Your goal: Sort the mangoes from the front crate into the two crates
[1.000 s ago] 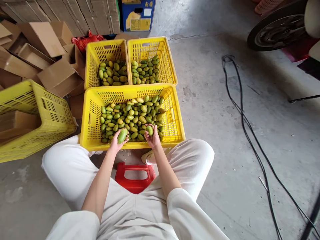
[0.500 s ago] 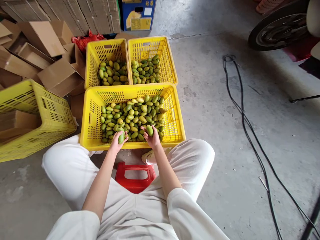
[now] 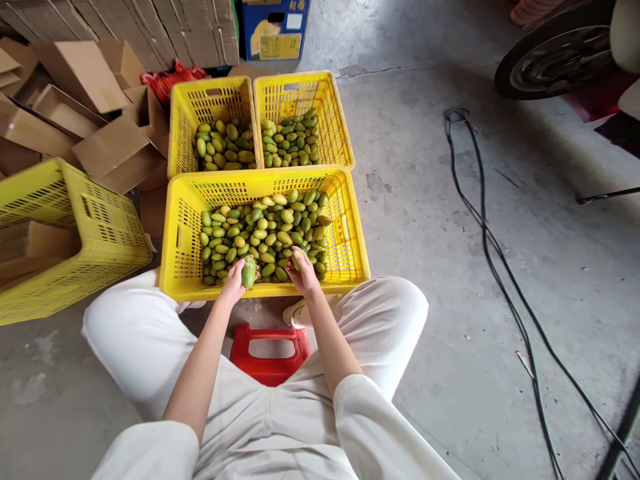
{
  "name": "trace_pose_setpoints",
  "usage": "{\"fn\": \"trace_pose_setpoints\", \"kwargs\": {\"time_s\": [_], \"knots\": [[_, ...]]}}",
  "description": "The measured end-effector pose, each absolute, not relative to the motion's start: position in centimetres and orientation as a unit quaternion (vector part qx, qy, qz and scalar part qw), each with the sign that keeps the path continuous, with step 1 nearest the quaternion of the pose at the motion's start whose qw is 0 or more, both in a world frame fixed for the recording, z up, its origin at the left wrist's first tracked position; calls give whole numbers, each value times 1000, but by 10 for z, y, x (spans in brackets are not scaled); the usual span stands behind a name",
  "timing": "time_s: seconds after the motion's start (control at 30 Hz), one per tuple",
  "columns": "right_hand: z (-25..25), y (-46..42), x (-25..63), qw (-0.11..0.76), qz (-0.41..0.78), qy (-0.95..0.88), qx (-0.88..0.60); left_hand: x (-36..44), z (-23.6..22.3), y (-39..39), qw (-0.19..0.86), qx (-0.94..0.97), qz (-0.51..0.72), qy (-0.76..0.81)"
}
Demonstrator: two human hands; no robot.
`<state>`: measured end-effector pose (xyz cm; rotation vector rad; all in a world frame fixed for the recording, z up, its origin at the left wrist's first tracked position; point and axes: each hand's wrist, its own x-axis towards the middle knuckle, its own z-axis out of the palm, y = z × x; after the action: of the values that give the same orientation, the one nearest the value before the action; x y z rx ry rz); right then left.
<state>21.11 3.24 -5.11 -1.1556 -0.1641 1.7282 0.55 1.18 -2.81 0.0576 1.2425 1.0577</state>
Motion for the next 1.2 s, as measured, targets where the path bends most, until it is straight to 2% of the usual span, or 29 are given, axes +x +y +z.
{"fn": "trace_pose_setpoints", "kwargs": {"time_s": [0.27,0.77,1.2], "knots": [[-47,35,211,461,769,-61,-439,5,-23,12,699,43,462,544],[-45,31,210,502,724,-70,-469,0,-22,12,684,13,493,538],[-44,31,211,489,729,-96,-469,-2,-43,7,640,-14,566,520]]}}
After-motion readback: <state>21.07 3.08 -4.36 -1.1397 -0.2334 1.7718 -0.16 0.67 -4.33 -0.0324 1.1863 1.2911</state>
